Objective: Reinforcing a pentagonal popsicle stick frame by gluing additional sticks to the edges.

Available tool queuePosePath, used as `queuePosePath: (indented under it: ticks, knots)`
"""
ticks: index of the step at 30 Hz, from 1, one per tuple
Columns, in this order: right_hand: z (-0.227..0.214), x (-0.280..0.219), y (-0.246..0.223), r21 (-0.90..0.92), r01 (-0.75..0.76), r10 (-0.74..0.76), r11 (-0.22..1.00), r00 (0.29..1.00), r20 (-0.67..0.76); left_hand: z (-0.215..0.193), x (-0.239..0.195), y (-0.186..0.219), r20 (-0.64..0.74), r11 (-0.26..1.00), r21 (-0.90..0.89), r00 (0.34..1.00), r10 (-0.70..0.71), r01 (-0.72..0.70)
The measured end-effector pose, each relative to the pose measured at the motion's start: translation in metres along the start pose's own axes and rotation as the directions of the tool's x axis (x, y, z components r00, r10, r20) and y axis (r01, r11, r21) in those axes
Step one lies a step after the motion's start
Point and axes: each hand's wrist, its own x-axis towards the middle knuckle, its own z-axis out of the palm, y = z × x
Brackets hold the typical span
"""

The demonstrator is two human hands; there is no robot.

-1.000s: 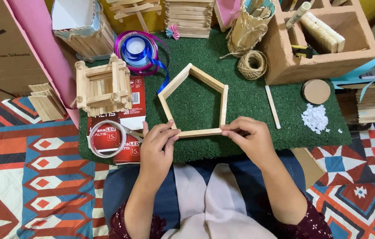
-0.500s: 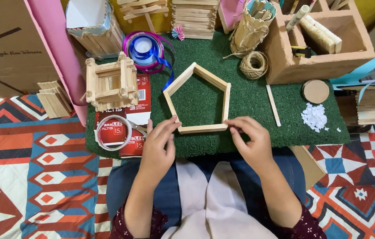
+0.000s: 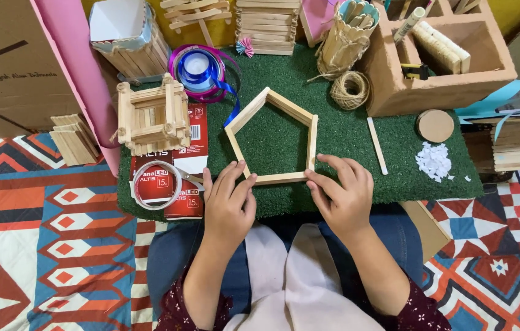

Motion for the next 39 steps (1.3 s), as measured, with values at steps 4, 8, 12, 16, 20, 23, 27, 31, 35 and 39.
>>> queuePosePath:
  ticks: [4,8,12,16,20,23,27,31,35,39]
  knots:
    - [0.002,0.001,-0.002,-0.043,0.038,-0.037,0.998,0.999,0.012,0.002,-0.003,0.003,0.009,0.996,0.079,1.000,0.030,-0.030]
    - [0.005,-0.003,-0.003,-0.097,0.020,-0.014,0.995,0.998,0.062,0.005,-0.008,0.007,0.041,0.971,0.220,0.996,0.085,-0.092]
    - [0.007,-0.007,-0.005,-0.146,0.002,0.013,0.989,0.994,0.105,0.008,-0.009,0.012,0.056,0.955,0.286,0.996,0.065,-0.079]
    - [0.008,0.003,0.006,0.034,-0.059,0.054,0.998,0.988,0.147,-0.001,0.004,0.015,0.083,0.985,0.172,0.997,-0.005,-0.010]
    - [0.016,0.003,0.018,0.239,-0.474,0.418,0.848,0.873,0.250,-0.006,0.018,0.014,0.126,0.933,-0.154,0.943,-0.308,0.325]
    - [0.025,0.000,0.021,0.068,-0.572,0.515,0.818,0.779,0.357,0.006,0.015,0.004,0.208,0.871,-0.075,0.861,-0.463,0.486]
    - [0.034,-0.004,0.024,0.090,-0.631,0.550,0.770,0.730,0.405,0.022,0.009,-0.005,0.244,0.851,0.005,0.824,-0.511,0.525]
    - [0.018,0.015,-0.002,0.363,-0.649,0.553,0.668,0.760,0.341,0.003,0.023,0.021,0.231,0.732,-0.322,0.800,-0.554,0.600]
    - [0.028,0.011,0.003,0.598,-0.546,0.516,0.587,0.821,0.243,0.014,0.027,0.028,0.093,0.633,-0.549,0.792,-0.603,0.546]
    - [0.038,0.003,0.012,0.676,-0.521,0.503,0.521,0.828,0.250,0.022,0.026,0.032,0.061,0.595,-0.606,0.777,-0.627,0.528]
